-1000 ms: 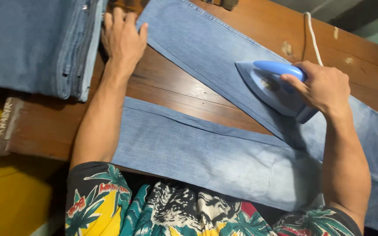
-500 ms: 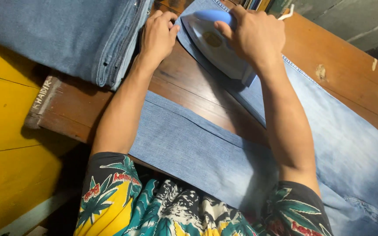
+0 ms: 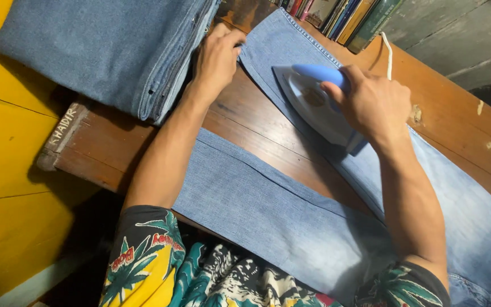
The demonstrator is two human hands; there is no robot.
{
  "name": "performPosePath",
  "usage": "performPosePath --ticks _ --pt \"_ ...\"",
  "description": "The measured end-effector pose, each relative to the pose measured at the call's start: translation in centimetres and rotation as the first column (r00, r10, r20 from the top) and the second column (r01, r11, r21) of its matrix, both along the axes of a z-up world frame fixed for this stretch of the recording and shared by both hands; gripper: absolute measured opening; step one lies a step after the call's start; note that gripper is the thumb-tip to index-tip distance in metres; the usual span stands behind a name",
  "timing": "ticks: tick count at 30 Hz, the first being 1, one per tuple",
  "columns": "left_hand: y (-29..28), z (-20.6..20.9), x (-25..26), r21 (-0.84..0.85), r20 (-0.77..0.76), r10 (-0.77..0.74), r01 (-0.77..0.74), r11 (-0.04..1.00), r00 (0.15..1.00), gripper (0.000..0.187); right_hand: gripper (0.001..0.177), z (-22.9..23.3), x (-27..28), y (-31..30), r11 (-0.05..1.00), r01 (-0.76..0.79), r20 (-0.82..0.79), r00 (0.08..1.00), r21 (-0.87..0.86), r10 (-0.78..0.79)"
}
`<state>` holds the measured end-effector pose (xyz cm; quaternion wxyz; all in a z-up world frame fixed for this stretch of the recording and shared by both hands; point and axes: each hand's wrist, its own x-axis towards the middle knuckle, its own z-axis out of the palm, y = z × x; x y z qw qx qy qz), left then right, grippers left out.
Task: Ironing a pair of blue jeans on a wooden table.
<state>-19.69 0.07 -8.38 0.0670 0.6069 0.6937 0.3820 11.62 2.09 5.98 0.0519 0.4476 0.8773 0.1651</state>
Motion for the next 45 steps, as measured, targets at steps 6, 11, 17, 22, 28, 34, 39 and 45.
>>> performPosePath --ticks 6,11,17,22,28,34,39,45 --pt "0.6 -1.0 -0.7 0.028 -0.107 -0.023 0.026 0.999 0.994 0.018 0.056 -0.9 -7.8 3.3 0.991 -0.121 -0.164 0.978 0.065 0.13" --pt "-0.1 0.1 -0.4 0.034 -0.146 -0.036 0.041 0.999 0.989 0.02 0.058 -2.6 -11.9 6.3 0.969 -0.142 -0.203 0.962 0.201 0.183" --pt "-1.8 2.6 0.8 -0.16 -0.286 0.01 -0.058 0.985 0.958 0.026 0.056 -1.5 -8.3 4.7 0.977 -0.152 -0.145 0.974 0.147 0.174" --pt "-2.0 2.2 1.7 -0.039 -0.348 0.076 -0.095 0.995 0.935 0.024 0.058 -0.9 -2.2 2.4 0.995 -0.026 -0.029 0.999 0.094 0.029" --pt "-0.9 0.1 5.2 0.013 -0.428 -0.016 0.023 1.0 0.904 0.044 0.059 -2.3 -1.2 1.9 0.98 0.01 -0.02 1.0 0.198 -0.006" --pt "-0.7 -1.4 4.9 0.166 -0.472 0.072 0.008 0.986 0.879 0.033 0.057 -2.4 -6.5 4.9 0.985 0.036 -0.168 0.986 0.168 -0.007" --pt "-0.9 -0.2 4.9 -0.02 -0.4 -0.018 0.011 1.0 0.916 0.041 0.058 -2.3 -7.0 5.9 0.987 0.031 -0.154 0.988 0.161 -0.006" --pt "-1.2 0.2 5.0 -0.105 -0.397 -0.08 0.041 0.994 0.914 0.045 0.06 -1.4 -3.6 2.7 0.991 0.111 -0.044 0.993 0.077 -0.108"
